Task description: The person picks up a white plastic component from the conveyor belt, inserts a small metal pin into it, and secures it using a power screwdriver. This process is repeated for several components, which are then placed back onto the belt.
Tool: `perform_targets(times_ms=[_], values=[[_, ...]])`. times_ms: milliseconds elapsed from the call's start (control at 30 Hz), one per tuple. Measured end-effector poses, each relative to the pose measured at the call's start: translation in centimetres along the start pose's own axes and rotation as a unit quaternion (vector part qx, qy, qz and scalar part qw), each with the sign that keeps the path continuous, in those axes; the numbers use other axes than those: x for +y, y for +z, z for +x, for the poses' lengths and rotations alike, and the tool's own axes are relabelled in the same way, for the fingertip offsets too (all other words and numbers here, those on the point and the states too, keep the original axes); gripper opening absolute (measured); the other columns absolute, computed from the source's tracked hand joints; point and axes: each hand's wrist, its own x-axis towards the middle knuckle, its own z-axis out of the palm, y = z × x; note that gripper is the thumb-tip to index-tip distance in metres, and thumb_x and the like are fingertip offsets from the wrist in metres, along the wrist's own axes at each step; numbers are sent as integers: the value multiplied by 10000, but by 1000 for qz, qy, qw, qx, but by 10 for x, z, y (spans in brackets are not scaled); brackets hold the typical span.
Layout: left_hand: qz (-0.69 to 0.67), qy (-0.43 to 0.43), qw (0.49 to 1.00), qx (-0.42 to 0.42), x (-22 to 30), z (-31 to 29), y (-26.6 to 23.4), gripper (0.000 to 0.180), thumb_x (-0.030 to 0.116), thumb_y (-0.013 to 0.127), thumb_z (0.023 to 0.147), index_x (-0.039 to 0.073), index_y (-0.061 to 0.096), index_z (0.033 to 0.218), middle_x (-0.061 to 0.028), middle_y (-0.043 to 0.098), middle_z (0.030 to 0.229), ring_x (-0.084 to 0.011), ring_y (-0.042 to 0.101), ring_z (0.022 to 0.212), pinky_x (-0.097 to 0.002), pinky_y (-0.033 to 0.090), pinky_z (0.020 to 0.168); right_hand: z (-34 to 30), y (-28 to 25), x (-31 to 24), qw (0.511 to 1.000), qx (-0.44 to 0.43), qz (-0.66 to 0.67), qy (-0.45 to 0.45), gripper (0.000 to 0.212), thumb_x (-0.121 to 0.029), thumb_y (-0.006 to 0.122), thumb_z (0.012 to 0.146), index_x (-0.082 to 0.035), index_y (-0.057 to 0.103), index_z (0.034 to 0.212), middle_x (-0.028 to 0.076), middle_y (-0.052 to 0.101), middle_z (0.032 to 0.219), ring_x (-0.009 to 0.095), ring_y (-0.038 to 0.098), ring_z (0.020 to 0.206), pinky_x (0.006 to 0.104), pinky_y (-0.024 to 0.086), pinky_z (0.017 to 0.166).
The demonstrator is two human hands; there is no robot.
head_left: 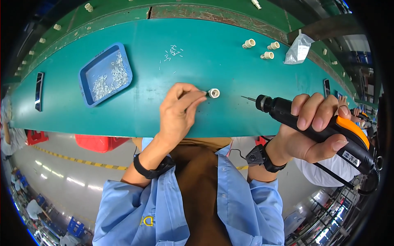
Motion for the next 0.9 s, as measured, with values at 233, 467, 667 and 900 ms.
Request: perform_targets(times_ms=[233,467,667,900], values=[[-125,-140,982,-22,13,13,-10,133,-64,635,766,7,681,870,-74,612,762,-122,567,611,-222,443,524,6,12,-3,999,-12,20,34,468,-438,576,855,-75,480,1134,10,498,785,127,481,582,300,408,553],[-217,-236,942,-95,18,16,-6,97,-49,606,804,-9,673,862,-55,632,798,-99,567,590,-232,442,472,8,24,1,996,-40,55,63,457,-439,591,843,-79,501,1109,-6,494,787,116,486,603,298,399,570],[-145,-130,978,-76,16,14,-2,68,-33,646,768,4,673,817,-71,625,751,-146,572,571,-272,445,477,5,26,1,992,-62,72,79,471,-438,588,847,-83,488,1140,-4,494,802,118,492,611,304,403,576],[-13,6,998,-59,10,8,2,115,25,739,678,34,667,766,-70,597,678,-208,566,576,-309,445,499,1,25,14,989,-97,83,70,489,-436,574,859,-82,459,1176,3,492,798,124,495,615,302,406,577]])
